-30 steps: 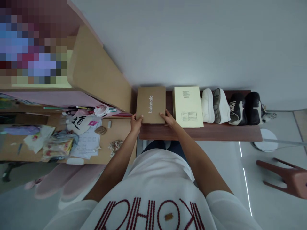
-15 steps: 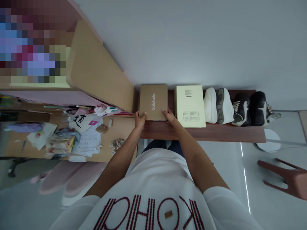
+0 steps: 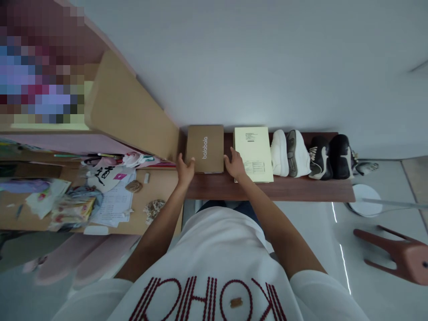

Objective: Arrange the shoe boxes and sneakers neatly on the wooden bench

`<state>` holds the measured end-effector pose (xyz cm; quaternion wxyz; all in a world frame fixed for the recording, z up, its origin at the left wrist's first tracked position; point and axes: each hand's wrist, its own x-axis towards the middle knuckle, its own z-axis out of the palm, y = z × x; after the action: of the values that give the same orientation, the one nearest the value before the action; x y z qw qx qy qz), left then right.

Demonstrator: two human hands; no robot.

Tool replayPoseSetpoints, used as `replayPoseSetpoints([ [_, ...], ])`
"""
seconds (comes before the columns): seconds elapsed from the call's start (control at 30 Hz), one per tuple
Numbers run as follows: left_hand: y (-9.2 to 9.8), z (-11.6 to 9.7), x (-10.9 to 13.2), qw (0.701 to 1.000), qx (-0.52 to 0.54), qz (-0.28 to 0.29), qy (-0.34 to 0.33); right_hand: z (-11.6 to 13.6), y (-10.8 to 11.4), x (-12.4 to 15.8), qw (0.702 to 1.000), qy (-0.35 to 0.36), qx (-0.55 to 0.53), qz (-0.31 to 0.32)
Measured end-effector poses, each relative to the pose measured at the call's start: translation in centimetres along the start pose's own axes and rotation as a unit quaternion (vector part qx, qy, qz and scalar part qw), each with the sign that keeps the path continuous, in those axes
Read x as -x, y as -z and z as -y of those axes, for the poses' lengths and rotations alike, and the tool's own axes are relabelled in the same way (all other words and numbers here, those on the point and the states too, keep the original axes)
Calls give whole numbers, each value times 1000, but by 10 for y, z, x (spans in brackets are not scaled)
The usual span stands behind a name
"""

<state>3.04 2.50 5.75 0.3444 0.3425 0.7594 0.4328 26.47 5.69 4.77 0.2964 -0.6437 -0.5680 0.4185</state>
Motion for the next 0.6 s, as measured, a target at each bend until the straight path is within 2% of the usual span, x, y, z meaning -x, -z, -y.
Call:
replayPoseSetpoints([
  [0.07, -8, -15, 9, 999, 18, 12, -48, -5, 25, 3, 999, 28, 5, -16],
  [0.13, -26, -28, 21, 996, 45, 38, -74, -12, 52, 4, 999, 35, 14, -30],
  [0.2, -49, -37, 34, 993, 45, 73, -84, -21, 78, 3, 998, 33, 27, -43],
  [0.3, -89, -43, 55, 989, -14, 116, -88, -39, 110, 0, 995, 35, 55, -73],
  [0.43, -132, -40, 78, 980, -81, 158, -85, -64, 137, -5, 989, 40, 95, -111],
  [0.6, -167, -28, 88, 979, -88, 180, -27, -91, 154, -9, 989, -3, 103, -104],
])
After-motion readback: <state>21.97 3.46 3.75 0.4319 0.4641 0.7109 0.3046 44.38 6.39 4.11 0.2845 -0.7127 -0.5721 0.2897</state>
